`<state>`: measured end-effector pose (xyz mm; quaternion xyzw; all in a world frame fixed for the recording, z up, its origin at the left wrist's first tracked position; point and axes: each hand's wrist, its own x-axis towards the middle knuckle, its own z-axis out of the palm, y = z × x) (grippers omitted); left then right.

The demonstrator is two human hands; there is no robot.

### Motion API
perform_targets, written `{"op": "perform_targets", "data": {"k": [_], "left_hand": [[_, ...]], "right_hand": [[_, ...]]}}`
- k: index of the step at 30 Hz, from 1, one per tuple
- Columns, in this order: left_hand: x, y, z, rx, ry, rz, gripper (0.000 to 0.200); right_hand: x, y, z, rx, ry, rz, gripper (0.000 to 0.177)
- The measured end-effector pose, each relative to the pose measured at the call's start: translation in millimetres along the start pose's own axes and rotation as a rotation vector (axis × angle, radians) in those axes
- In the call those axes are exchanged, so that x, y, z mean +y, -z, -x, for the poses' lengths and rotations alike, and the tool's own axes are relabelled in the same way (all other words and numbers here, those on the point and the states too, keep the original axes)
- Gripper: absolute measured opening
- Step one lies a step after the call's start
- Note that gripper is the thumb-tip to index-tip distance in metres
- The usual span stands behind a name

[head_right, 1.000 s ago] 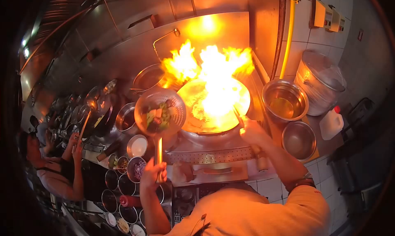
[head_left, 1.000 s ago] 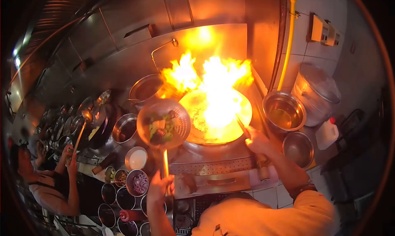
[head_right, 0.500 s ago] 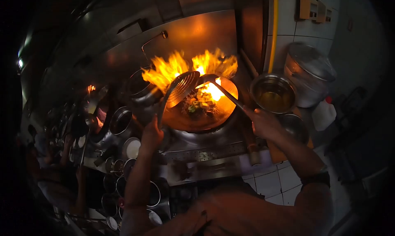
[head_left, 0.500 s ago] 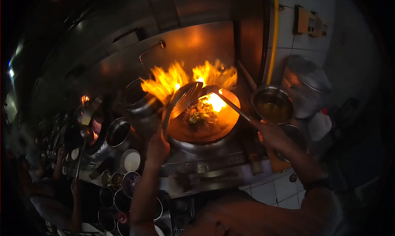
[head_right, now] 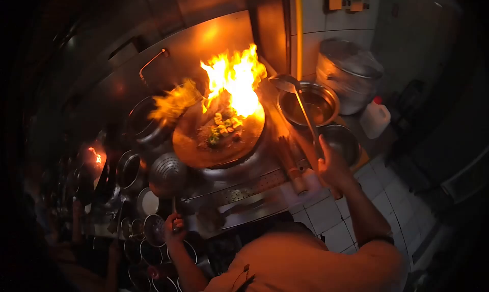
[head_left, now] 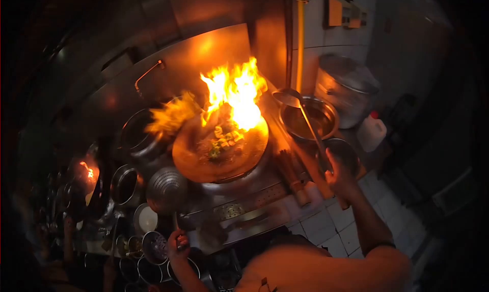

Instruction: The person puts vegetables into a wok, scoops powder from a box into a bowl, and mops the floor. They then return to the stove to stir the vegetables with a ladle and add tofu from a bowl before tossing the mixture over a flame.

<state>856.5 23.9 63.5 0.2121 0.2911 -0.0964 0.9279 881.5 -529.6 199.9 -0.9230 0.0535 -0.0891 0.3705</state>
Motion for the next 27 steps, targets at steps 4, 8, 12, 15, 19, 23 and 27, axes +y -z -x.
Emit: {"op": "perform_targets", "data": {"k": [4, 8, 12, 15, 19, 23, 27], "left_hand": [[-5, -1, -4, 0.335, -0.189, -0.274, 0.012], [12, 16, -4, 0.269, -0.437, -1.491, 0.024], [7, 36, -19, 0.524, -0.658, -2.011, 0.029], [-11, 17, -10, 0.515, -0.698, -2.056, 0.032], [-80, -45, 19, 0.348, -0.985, -1.788, 0.056], [-112, -22, -3, 0.452, -0.566, -1.592, 0.060], [-110, -7, -16, 0.416, -0.495, -1.585, 0.053]], "right_hand": [[19, 57, -16, -0.160, -0.230, 0.266, 0.064], [4, 74, -20, -0.284, -0.492, 0.020, 0.063], [26, 53, -6, -0.007, 0.073, 0.428, 0.061], [-16, 53, -21, -0.116, 0.060, 0.000, 0.061], [-31, -24, -70, -0.336, -0.084, -0.425, 0.062], [-46, -86, -112, -0.392, -0.057, -0.358, 0.062], [-60, -86, -110, -0.668, -0.049, -0.365, 0.059]]}}
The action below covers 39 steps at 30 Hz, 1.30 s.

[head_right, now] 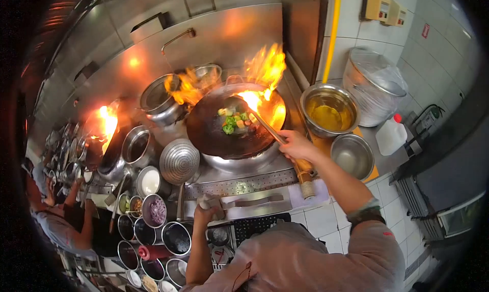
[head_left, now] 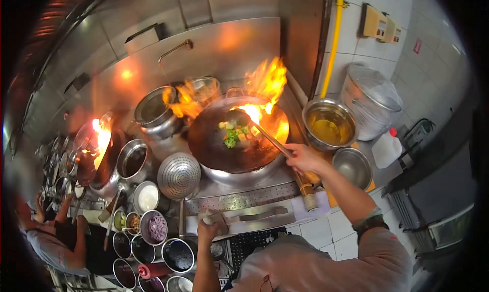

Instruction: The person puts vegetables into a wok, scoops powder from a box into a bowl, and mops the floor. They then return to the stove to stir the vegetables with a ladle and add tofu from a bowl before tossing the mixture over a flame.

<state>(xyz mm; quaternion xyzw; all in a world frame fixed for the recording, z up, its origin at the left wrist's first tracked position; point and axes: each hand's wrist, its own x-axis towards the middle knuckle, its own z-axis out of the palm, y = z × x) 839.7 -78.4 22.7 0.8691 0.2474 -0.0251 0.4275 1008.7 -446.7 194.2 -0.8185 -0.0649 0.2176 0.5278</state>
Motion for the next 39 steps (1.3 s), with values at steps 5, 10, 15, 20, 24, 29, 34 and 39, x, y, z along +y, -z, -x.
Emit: {"op": "perform_targets", "data": {"k": [5, 10, 15, 20, 24, 29, 34, 39], "left_hand": [[48, -1, -4, -0.211, 0.210, 1.082, 0.029], [195, -22, -32, -0.579, 0.157, 1.405, 0.044], [197, -63, -81, -0.672, 0.337, 1.249, 0.035], [187, -85, -34, -0.764, 0.299, 1.411, 0.017], [214, -77, -33, -0.687, 0.362, 1.319, 0.010], [151, -83, -5, -0.747, 0.085, 1.232, 0.006], [205, -18, 38, -0.630, 0.407, 1.247, 0.028], [213, -49, -35, -0.666, 0.346, 1.118, 0.034]], "right_hand": [[8, 36, 73, 0.260, 0.248, 0.497, 0.053], [26, 76, 81, 0.265, 0.384, 0.469, 0.051], [23, 113, 96, 0.079, 0.334, 0.416, 0.060], [-9, 147, 112, -0.217, -0.024, 0.307, 0.061], [0, 125, 68, -0.154, 0.386, 0.577, 0.059], [-15, 69, 69, 0.144, 0.222, 1.046, 0.052], [-5, 103, 98, -0.019, 0.294, 0.828, 0.057], [-59, 56, 81, -0.008, 0.077, 0.918, 0.054]]}}
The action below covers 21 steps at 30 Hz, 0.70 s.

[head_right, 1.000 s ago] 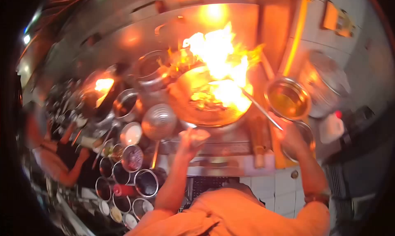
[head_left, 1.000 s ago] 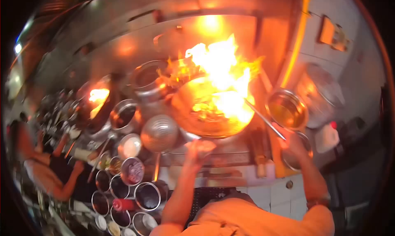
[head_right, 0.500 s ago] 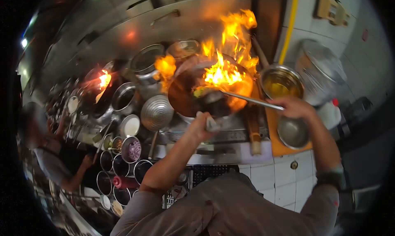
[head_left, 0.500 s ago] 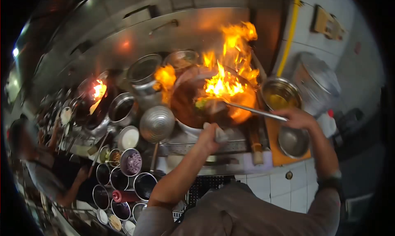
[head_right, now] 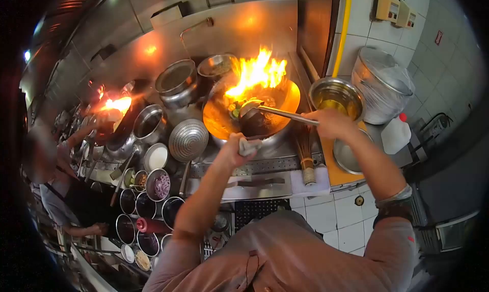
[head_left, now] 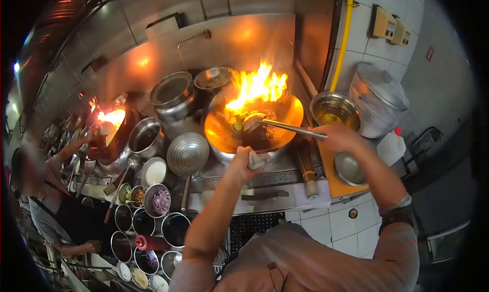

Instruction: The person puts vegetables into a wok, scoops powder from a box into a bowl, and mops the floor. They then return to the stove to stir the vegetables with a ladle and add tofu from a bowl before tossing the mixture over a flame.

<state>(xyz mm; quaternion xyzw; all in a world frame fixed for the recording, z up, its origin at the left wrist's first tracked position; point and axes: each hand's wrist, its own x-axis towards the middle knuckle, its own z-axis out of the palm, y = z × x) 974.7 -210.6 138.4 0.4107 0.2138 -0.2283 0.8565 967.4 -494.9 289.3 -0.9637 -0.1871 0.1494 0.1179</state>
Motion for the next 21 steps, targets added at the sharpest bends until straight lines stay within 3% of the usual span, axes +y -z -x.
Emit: {"op": "perform_targets", "data": {"k": [1, 2, 4, 5, 7, 9, 12, 15, 16, 17, 18, 19, 21], "left_hand": [[-12, -2, 6, -0.074, -0.058, 0.089, 0.029], [-27, 1, 14, -0.148, -0.108, 0.181, 0.026], [-43, 0, 65, -0.297, -0.171, 0.193, 0.030], [-43, 5, 63, -0.253, -0.193, 0.207, 0.027], [-43, 16, 59, -0.164, -0.238, 0.232, 0.024], [17, -8, 49, 0.087, -0.099, 0.237, 0.016], [20, -15, 60, 0.025, -0.131, 0.140, 0.012], [-19, -8, 66, 0.024, -0.370, -0.089, 0.022], [-41, 2, 54, -0.014, -0.505, -0.217, 0.023], [-52, 8, 40, -0.056, -0.643, -0.348, 0.025], [-47, -2, 43, -0.070, -0.651, -0.356, 0.025], [-39, -18, 51, 0.014, -0.666, -0.277, 0.026], [-26, -14, 38, 0.085, -0.639, -0.264, 0.025]], "right_hand": [[-9, -4, -3, 0.033, -0.142, 0.041, 0.053], [6, -26, 1, 0.052, -0.142, 0.044, 0.053], [46, -65, 1, 0.470, 0.354, -0.102, 0.051], [34, -47, 3, 0.497, 0.359, -0.093, 0.051], [-4, -22, 49, 0.016, -0.139, -0.840, 0.052], [-14, 13, 52, -0.061, -0.145, -0.936, 0.055], [-28, 50, 53, -0.045, -0.188, -1.381, 0.012], [-33, 61, 48, -0.015, -0.217, -1.288, 0.005], [-40, 67, 46, -0.078, -0.280, -1.041, 0.006], [-30, 54, 25, -0.135, -0.269, -1.129, 0.002], [-14, 33, -4, -0.200, -0.264, -1.214, 0.004], [-27, 25, -22, -0.201, -0.351, -1.116, 0.005], [-59, 7, -33, -0.216, -0.153, -1.441, 0.006]]}}
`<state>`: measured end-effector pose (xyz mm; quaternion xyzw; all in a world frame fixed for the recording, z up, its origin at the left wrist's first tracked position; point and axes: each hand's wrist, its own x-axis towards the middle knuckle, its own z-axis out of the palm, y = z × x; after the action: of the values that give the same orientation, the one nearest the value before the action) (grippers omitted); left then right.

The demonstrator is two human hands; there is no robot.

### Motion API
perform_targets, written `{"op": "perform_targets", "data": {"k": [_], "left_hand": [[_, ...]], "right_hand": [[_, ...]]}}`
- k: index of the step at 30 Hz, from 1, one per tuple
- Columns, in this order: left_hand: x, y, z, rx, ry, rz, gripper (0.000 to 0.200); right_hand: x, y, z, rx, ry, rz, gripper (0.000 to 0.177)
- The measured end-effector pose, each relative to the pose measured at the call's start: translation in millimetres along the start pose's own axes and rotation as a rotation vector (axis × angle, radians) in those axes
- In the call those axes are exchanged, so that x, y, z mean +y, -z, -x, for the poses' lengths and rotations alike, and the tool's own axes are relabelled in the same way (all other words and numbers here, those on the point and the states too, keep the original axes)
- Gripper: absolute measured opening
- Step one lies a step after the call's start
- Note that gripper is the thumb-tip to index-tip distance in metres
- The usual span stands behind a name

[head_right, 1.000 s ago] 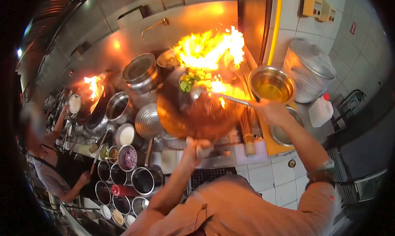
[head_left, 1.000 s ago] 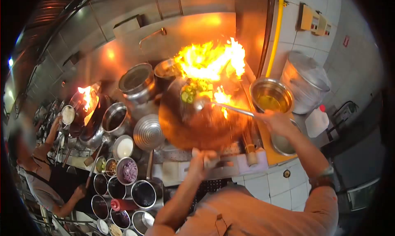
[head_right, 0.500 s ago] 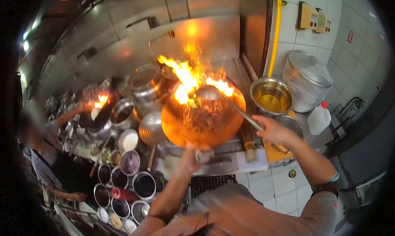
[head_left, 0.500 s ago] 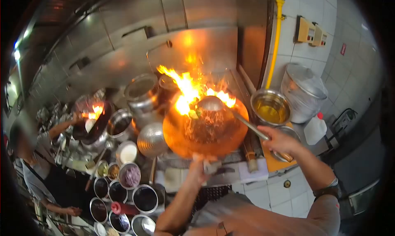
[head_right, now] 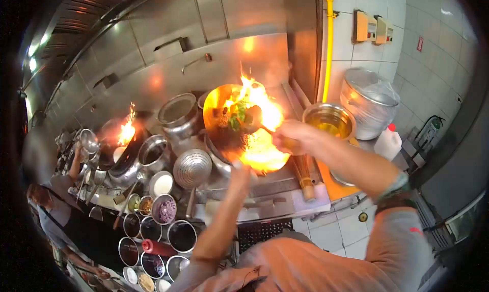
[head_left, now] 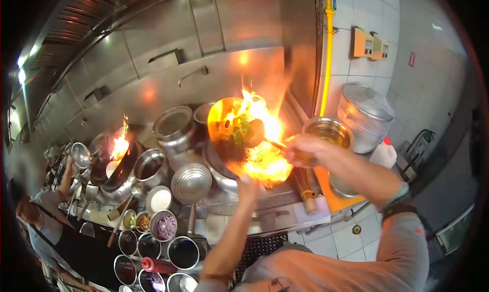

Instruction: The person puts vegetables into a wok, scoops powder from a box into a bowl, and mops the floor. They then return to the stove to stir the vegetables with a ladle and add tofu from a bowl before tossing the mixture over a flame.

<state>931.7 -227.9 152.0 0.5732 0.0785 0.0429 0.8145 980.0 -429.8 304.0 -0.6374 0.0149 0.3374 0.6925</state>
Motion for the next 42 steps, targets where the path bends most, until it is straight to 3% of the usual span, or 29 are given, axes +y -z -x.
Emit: {"op": "perform_targets", "data": {"k": [1, 2, 4, 5, 6, 8, 9, 12, 14, 16, 18, 19, 20, 21, 22, 24, 28, 30, 31, 32, 35, 38, 40, 42], "left_hand": [[-6, 13, -19, -0.039, 0.031, -0.063, 0.023], [25, 20, -8, -0.061, 0.172, 0.041, 0.019], [64, 42, 16, -0.014, 0.474, 0.241, 0.014], [54, 64, 23, -0.195, 0.444, 0.248, 0.015], [59, 60, 21, -0.191, 0.444, 0.244, 0.015], [69, 47, 18, 0.114, 0.544, 0.337, 0.012], [50, 51, -13, 0.136, 0.619, 0.380, 0.012], [33, 32, -10, 0.094, 0.572, 0.456, 0.014], [32, 37, 33, -0.115, 0.462, 0.395, 0.017], [33, 48, 15, -0.007, 0.459, 0.535, 0.018], [52, 42, -9, 0.173, 0.454, 0.386, 0.015], [49, 40, 1, 0.134, 0.452, 0.331, 0.020], [19, 49, 2, 0.045, 0.378, 0.303, 0.019], [-12, 54, 9, 0.062, 0.116, 0.145, 0.022], [-40, 58, 10, 0.074, -0.153, -0.011, 0.028], [-101, 85, 1, 0.088, -0.174, -0.202, 0.038], [-80, 94, 8, 0.061, -0.224, -0.245, 0.053], [-51, 84, 20, 0.024, -0.030, -0.038, 0.049], [-51, 83, 11, 0.047, -0.080, -0.032, 0.033], [-50, 84, 5, 0.055, -0.102, -0.033, 0.033], [-10, 66, 3, -0.018, 0.282, 0.190, 0.032], [-30, 76, -37, -0.090, 0.555, 0.290, 0.023], [-18, 48, -49, 0.013, 0.546, 0.476, 0.021], [-25, 25, -63, 0.080, 0.528, 0.486, 0.024]], "right_hand": [[-7, -27, 20, 0.037, 0.043, 0.101, 0.010], [6, -34, 22, 0.022, 0.153, -0.253, 0.007], [60, 7, -48, -0.480, -0.168, -1.151, 0.008], [58, 7, -39, -0.514, -0.188, -1.187, 0.014], [56, 11, -42, -0.518, -0.190, -1.189, 0.014], [60, 12, -49, -0.573, -0.287, -1.297, 0.014], [54, 2, -54, -0.524, -0.147, -1.334, 0.009], [28, -5, -56, -0.499, -0.131, -1.325, 0.009], [16, -5, -29, -0.449, -0.130, -1.164, 0.012], [0, -19, 10, -0.254, -0.026, -0.947, 0.008], [-6, -18, 23, -0.265, -0.150, -0.934, 0.008], [-10, -15, 31, -0.239, -0.167, -0.856, 0.009], [-7, -15, 40, -0.207, -0.191, -0.783, 0.010], [-5, -19, 46, -0.123, -0.149, -0.648, 0.012], [-1, -21, 50, -0.127, -0.124, -0.623, 0.009], [1, -37, 51, -0.149, -0.076, -0.677, 0.006], [28, -42, 29, -0.396, -0.018, -0.949, 0.006], [42, -43, 8, -0.436, 0.017, -0.988, 0.010], [51, -43, -1, -0.466, 0.055, -0.977, 0.011], [62, -44, -12, -0.503, 0.094, -0.966, 0.014], [103, -42, -38, -0.508, 0.193, -0.970, 0.034], [108, -36, -44, -0.520, 0.210, -0.919, 0.041], [102, -27, -51, -0.518, 0.223, -0.864, 0.043], [97, -11, -60, -0.490, 0.271, -0.666, 0.034]]}}
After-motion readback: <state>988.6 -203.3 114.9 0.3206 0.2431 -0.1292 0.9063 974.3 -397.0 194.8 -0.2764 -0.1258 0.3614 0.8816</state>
